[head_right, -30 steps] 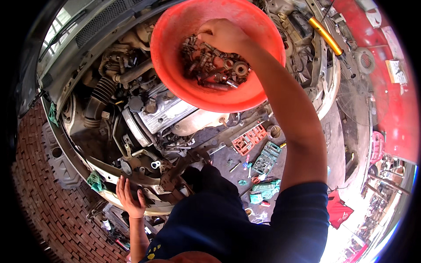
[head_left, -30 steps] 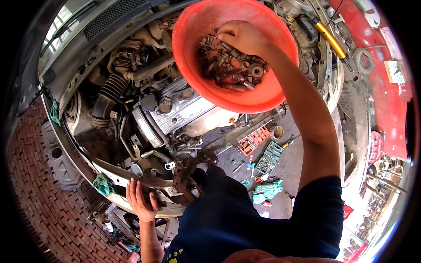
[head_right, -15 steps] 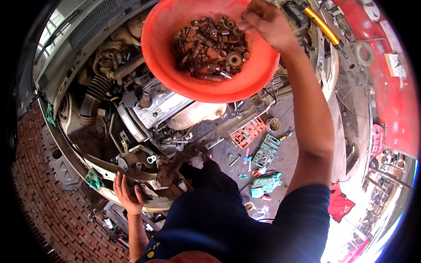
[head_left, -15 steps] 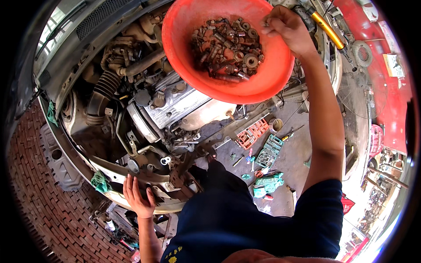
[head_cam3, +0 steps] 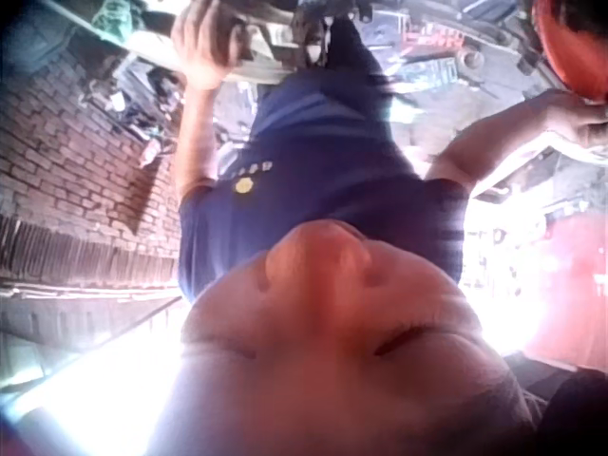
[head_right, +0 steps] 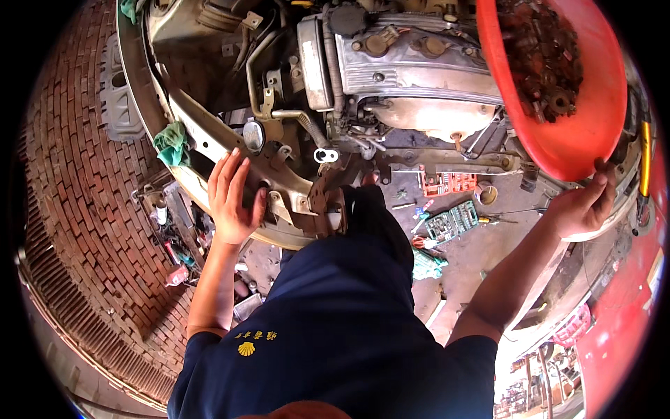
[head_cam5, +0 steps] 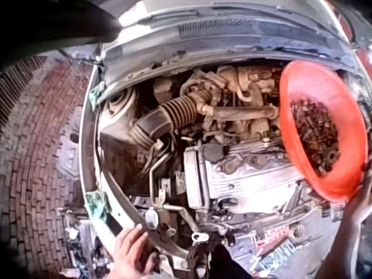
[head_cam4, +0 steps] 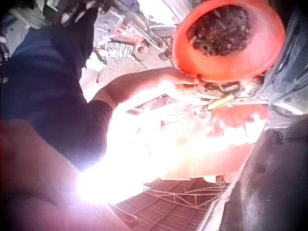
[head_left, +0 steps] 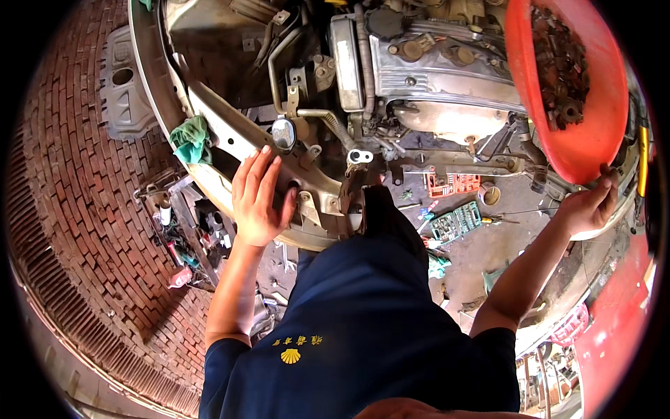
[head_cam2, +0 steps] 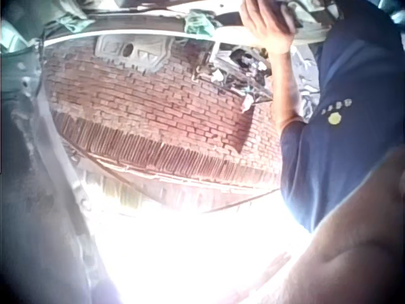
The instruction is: The person works on a car engine, using a socket wrench to loosen or tighten bolts on the engine block, sorting through a red bowl of various nuts and bolts, and wiping down a section of the car frame with a green cloth.
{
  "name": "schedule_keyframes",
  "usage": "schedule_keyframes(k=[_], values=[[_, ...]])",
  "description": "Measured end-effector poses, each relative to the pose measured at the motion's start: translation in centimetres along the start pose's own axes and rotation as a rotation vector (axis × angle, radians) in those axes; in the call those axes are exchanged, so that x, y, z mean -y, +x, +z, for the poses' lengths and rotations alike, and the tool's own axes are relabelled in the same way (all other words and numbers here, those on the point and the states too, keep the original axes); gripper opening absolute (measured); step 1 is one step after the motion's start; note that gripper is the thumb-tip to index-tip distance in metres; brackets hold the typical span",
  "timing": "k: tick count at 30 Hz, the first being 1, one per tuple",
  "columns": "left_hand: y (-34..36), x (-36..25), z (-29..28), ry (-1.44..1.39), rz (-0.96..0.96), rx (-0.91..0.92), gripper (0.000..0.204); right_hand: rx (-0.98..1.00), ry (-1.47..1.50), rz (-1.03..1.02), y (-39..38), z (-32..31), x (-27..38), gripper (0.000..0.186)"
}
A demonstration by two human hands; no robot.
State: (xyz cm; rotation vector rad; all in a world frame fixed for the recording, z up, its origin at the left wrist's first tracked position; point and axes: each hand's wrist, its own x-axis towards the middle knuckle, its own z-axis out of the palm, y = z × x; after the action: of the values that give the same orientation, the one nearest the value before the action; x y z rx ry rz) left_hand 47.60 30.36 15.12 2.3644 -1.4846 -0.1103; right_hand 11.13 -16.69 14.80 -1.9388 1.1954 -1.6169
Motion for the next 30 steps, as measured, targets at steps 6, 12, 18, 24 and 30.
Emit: schedule_keyframes(k=[6,12,18,24,30], values=[[0.0,-0.1,-0.2,-0.021,-0.020,0.009,0.061,-0.234,0.277,0.185,3.2,4.3,0.7,0.026],[0.1,0.2,-0.2,-0.031,-0.015,0.020,0.062,-0.092,0.356,0.134,6.4,3.0,-3.3,0.011],[0.1,0.4,-0.1,-0.039,-0.014,0.018,0.061,-0.072,0.242,0.229,4.8,5.0,0.8,0.015],[-0.2,0.4,-0.6,-0.014,-0.019,0.021,0.061,-0.106,0.217,0.344,3.9,5.2,1.5,0.029],[0.7,-0.6,-0.6,0.011,-0.023,0.070,0.056,-0.040,-0.072,0.161,0.7,3.1,0.3,0.022]])
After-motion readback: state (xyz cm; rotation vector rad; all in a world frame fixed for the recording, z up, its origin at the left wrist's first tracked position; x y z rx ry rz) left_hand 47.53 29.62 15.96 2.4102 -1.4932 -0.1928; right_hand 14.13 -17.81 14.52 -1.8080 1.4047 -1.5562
